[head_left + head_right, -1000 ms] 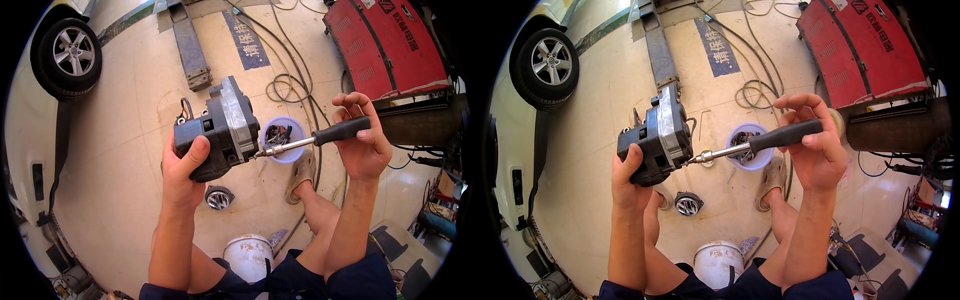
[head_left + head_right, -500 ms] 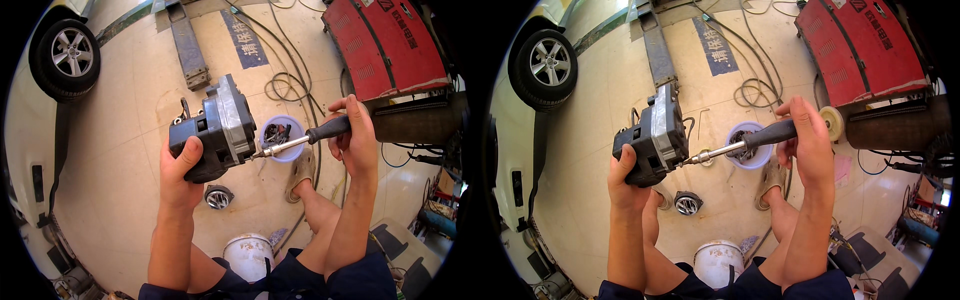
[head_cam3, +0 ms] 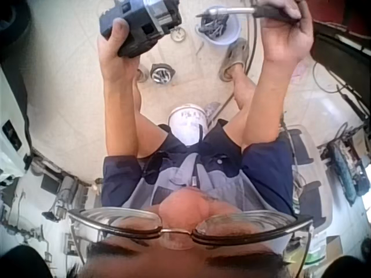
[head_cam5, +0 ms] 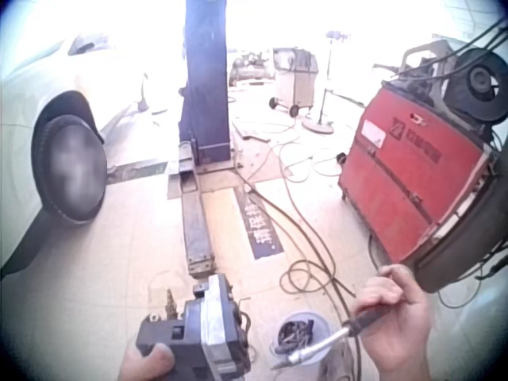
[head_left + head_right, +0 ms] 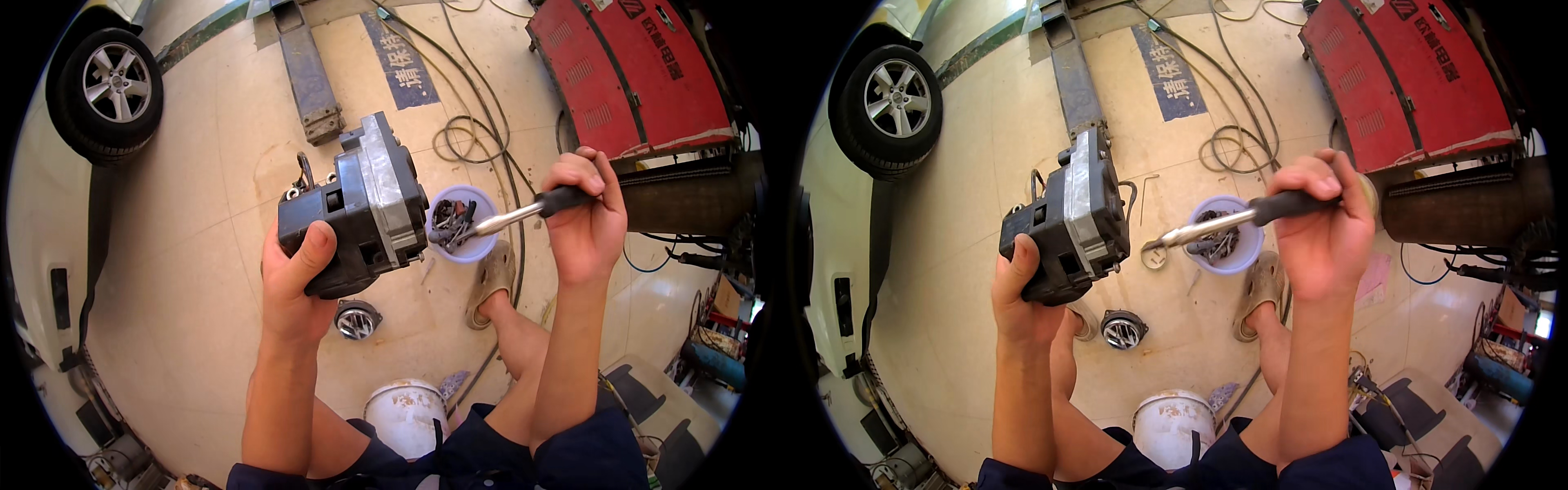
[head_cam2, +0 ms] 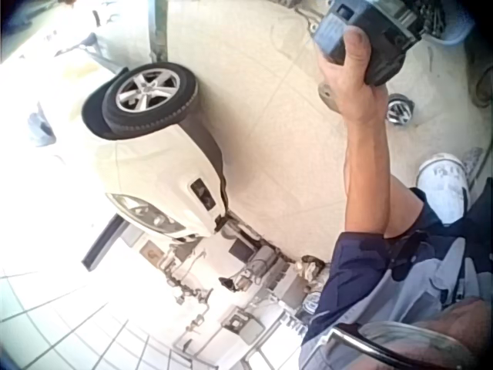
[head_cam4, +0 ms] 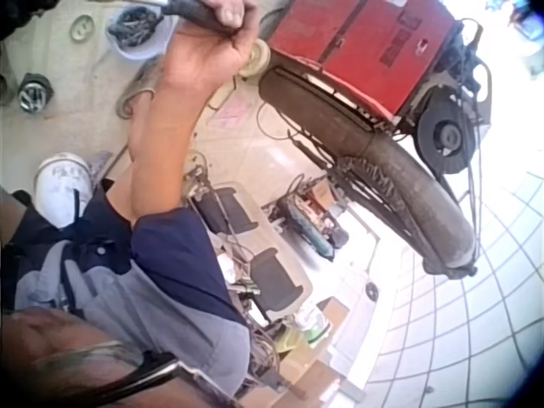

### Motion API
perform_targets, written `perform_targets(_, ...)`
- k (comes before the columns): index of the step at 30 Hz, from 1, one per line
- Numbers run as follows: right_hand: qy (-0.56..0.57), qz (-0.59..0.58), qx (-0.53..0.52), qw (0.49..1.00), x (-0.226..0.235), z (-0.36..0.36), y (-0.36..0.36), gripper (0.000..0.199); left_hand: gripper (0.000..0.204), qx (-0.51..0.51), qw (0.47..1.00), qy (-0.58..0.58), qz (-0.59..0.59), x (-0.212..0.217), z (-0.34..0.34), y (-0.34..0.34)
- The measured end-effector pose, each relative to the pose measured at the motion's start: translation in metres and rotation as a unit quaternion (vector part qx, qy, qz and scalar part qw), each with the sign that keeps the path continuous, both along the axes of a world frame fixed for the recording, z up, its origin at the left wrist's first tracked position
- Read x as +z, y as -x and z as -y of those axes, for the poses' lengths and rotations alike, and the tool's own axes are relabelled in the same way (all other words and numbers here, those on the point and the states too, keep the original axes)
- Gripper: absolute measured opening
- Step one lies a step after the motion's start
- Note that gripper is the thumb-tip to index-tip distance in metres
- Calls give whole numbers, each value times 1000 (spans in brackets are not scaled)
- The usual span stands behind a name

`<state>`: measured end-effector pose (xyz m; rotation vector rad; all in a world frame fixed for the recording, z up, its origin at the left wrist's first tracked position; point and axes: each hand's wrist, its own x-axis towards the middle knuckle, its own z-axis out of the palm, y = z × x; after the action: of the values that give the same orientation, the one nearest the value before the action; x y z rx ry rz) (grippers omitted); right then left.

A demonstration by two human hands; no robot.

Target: The person unscrews several screws from a car component using a screwdriver, separates the plastic casing to reveal a circuit board, and then handles various internal parts.

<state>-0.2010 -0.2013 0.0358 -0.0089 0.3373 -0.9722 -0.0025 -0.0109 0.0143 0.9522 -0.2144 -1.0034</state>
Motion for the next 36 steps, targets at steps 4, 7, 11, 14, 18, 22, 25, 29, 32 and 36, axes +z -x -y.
perform_targets(4, 183, -158, 96, 966, 1, 0, 19, 32, 54, 7, 1000, -13, -5, 0, 3, 1)
perform_targets(7, 316, -449, 292, 783, 10, -43, -16, 28, 52, 5, 1000, -17, -8, 0, 6, 1)
perform_targets(11, 292, -442, 328, 782, -3, -70, -43, 38, 49, 8, 1000, -30, 4, -4, 9, 2)
perform_targets(14, 271, -455, 312, 789, -4, -73, -49, 36, 47, 24, 999, -37, 13, -6, 14, 3)
perform_targets(18, 222, -414, 324, 821, -4, -70, -49, 30, 44, 35, 998, -49, 32, -3, 19, 6)
perform_targets(22, 221, -384, 302, 844, -9, -71, -50, 25, 42, 34, 998, -54, 26, -2, 19, 4)
perform_targets(25, 229, -409, 282, 837, -10, -72, -48, 21, 41, 29, 997, -63, 28, -3, 21, 5)
perform_targets(29, 298, -498, 178, 795, -10, -75, -49, 17, 42, 18, 997, -68, 26, -2, 21, 6)
perform_targets(32, 275, -449, 194, 828, -9, -72, -45, 14, 42, 13, 998, -57, 11, -4, 18, 5)
perform_targets(36, 208, -428, 93, 875, -12, -75, -50, 14, 41, 24, 999, -43, 14, -4, 13, 2)
